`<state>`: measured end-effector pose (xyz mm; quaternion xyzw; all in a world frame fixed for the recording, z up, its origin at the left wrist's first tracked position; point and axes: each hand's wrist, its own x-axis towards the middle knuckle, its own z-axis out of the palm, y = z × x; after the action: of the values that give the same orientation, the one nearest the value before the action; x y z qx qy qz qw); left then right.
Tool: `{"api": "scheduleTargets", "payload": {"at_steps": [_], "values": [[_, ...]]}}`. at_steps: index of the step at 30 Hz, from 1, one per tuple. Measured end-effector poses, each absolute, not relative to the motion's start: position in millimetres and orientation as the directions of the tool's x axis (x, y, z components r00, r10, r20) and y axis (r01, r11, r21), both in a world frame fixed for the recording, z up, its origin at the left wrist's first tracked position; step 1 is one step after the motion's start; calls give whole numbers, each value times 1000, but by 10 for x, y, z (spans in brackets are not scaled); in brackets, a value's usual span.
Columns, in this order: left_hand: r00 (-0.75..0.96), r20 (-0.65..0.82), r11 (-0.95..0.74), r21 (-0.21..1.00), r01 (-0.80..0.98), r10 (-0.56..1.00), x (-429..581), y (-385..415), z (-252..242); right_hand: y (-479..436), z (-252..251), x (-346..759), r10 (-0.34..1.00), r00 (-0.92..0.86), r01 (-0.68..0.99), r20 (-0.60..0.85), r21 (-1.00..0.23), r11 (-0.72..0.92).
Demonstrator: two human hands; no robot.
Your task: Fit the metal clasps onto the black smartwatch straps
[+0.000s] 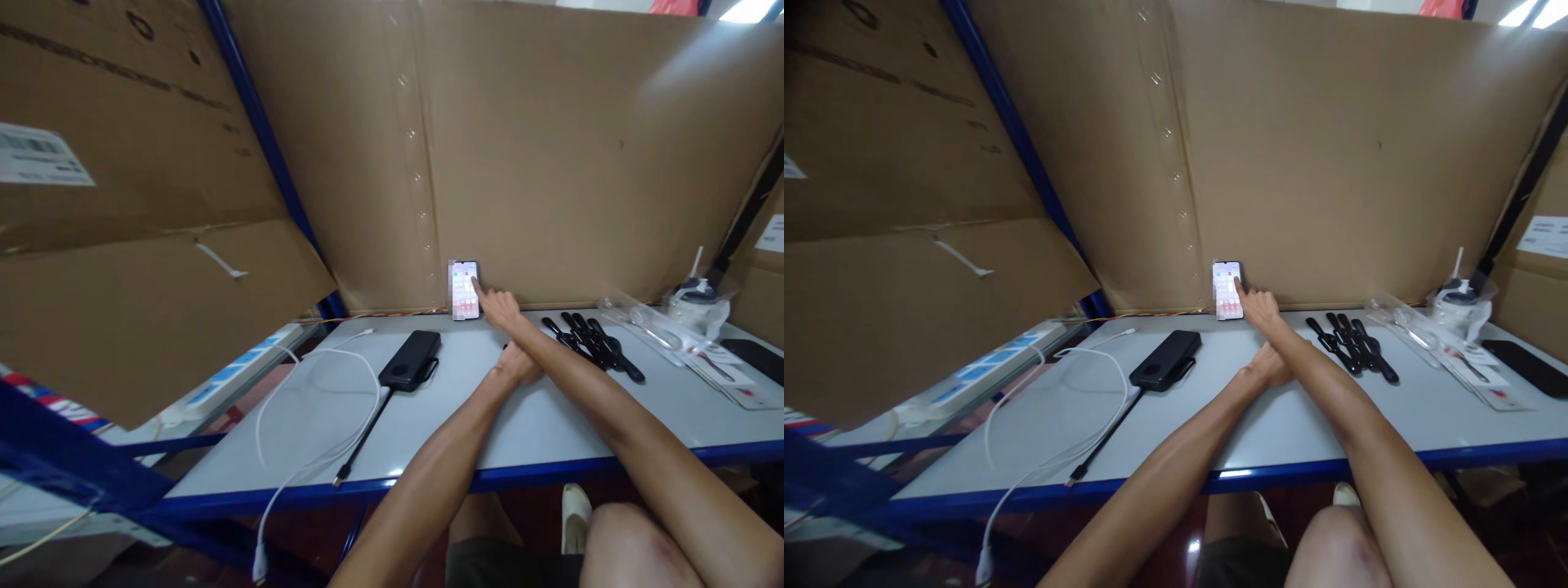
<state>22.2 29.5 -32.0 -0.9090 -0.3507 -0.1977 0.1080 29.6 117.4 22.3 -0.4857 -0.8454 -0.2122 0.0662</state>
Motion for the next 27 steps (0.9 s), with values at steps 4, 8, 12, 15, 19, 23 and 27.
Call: {"api": "scheduleTargets", "payload": {"at_steps": [4, 8, 12, 15, 19, 23, 27], "values": [[675, 443, -734, -54, 677, 590, 214, 296, -330, 1135, 254, 301, 802, -517, 850, 300, 284, 443], [686, 428, -730, -84, 678, 588, 211, 278, -307, 1111, 274, 302, 803, -523, 846, 287, 287, 449], [680, 425, -734, -53, 677, 597, 214, 261, -289, 1122, 255, 300, 804, -522, 845, 284, 298, 444], [678, 429, -744, -22, 668, 597, 216, 266, -296, 1127, 249, 299, 802, -526, 842, 281, 303, 446], [675, 450, -755, -4, 656, 584, 219, 291, -328, 1110, 266, 296, 806, -518, 848, 287, 291, 442], [679, 451, -752, -25, 659, 580, 214, 306, -343, 1106, 272, 292, 807, -523, 845, 275, 289, 449], [683, 436, -745, -41, 666, 586, 207, 294, -327, 1136, 254, 292, 814, -511, 851, 275, 291, 436]]}}
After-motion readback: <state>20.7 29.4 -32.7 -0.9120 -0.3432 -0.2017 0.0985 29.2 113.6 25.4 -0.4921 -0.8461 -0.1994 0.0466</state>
